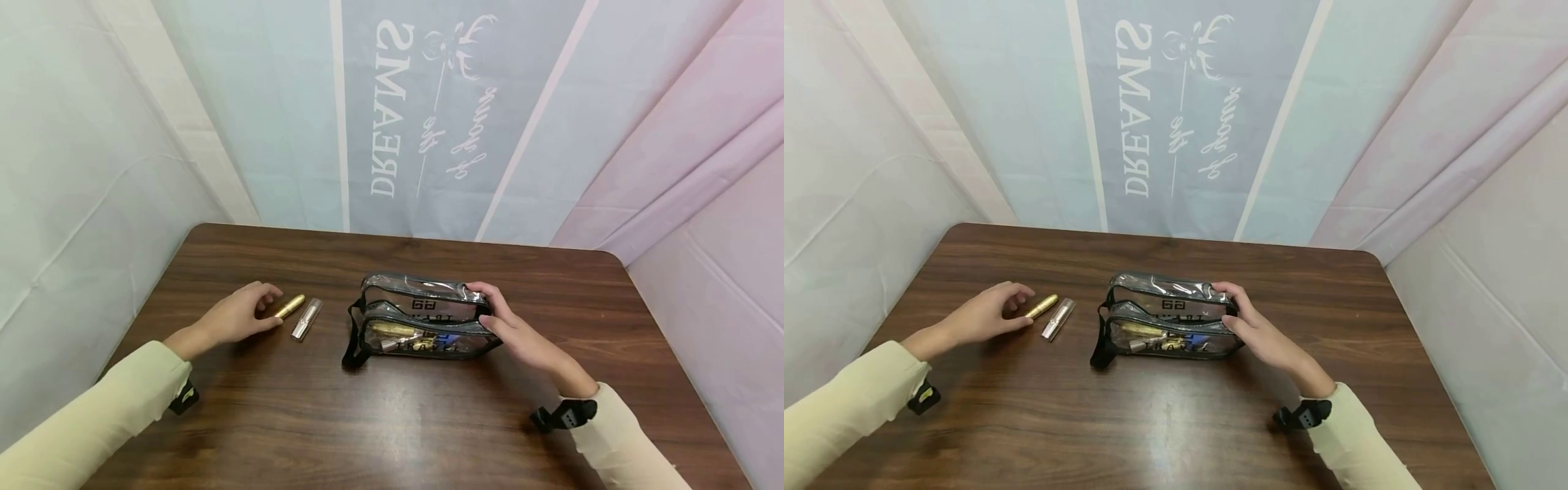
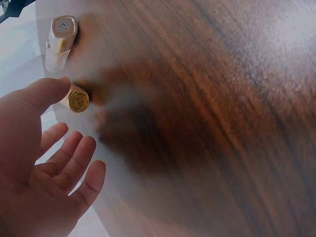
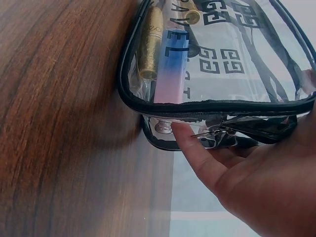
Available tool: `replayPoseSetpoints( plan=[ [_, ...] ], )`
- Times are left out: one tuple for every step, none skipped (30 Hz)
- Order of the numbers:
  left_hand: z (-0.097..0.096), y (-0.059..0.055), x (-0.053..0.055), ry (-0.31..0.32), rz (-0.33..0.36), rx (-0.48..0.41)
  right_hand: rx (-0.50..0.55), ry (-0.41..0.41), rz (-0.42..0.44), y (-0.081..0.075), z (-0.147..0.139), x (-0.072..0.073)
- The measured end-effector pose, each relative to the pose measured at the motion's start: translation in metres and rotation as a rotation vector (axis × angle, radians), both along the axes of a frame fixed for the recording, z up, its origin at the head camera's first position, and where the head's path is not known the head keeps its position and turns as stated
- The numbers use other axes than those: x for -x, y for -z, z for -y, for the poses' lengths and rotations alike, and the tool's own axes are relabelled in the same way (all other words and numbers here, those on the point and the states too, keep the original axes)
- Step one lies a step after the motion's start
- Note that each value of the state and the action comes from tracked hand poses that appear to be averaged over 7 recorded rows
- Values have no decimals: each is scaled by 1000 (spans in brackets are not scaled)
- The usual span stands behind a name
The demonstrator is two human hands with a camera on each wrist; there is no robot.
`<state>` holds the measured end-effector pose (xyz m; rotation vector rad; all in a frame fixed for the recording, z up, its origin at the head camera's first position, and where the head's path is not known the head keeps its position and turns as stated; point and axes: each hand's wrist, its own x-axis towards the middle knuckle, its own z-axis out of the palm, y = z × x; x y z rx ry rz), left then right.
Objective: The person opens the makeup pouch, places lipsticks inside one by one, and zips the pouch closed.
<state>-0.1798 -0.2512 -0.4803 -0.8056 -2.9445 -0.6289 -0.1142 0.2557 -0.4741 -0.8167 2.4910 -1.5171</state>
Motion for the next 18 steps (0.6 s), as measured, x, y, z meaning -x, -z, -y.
replayPoseSetpoints(
  plan=[
    [0,0,0,1,-3,-1,1,-1,4,-1,0,0],
    [0,0,0,4,-3,-3,2,-1,5,-1,0,0],
    [0,1,1,6,-4,-5,3,-3,6,-1,0,0],
    [0,1,1,6,-7,-7,8,-4,8,-2,0,-1],
    [0,1,1,7,-10,-10,8,-6,4,-2,0,-1],
    [0,2,1,7,-13,-12,9,-7,2,-2,0,-1],
    [0,2,1,8,-16,-14,8,-9,-3,-2,0,-1],
    [0,2,1,8,-18,-17,7,-9,-6,-2,0,-1],
    [0,2,2,7,-20,-17,6,-7,-7,-2,0,-1],
    [0,3,2,5,-24,-16,3,-6,-8,-2,0,-1],
    [0,3,1,4,-27,-16,0,-3,-10,-2,0,-2],
    [0,3,1,1,-29,-15,-1,-4,-10,-2,0,-2],
    [1,3,1,-3,-31,-13,-3,-2,-10,-2,0,-2],
    [1,3,1,-7,-33,-11,-2,0,-7,-2,0,-2],
    [1,3,1,-12,-36,-9,-2,1,-7,-2,0,-3],
    [0,3,0,-16,-38,-8,-1,1,-6,-3,0,-3],
    [0,3,0,-20,-40,-8,1,0,-5,-3,0,-3],
    [0,2,-1,-23,-42,-6,3,-2,-8,-3,0,-3]
  ],
)
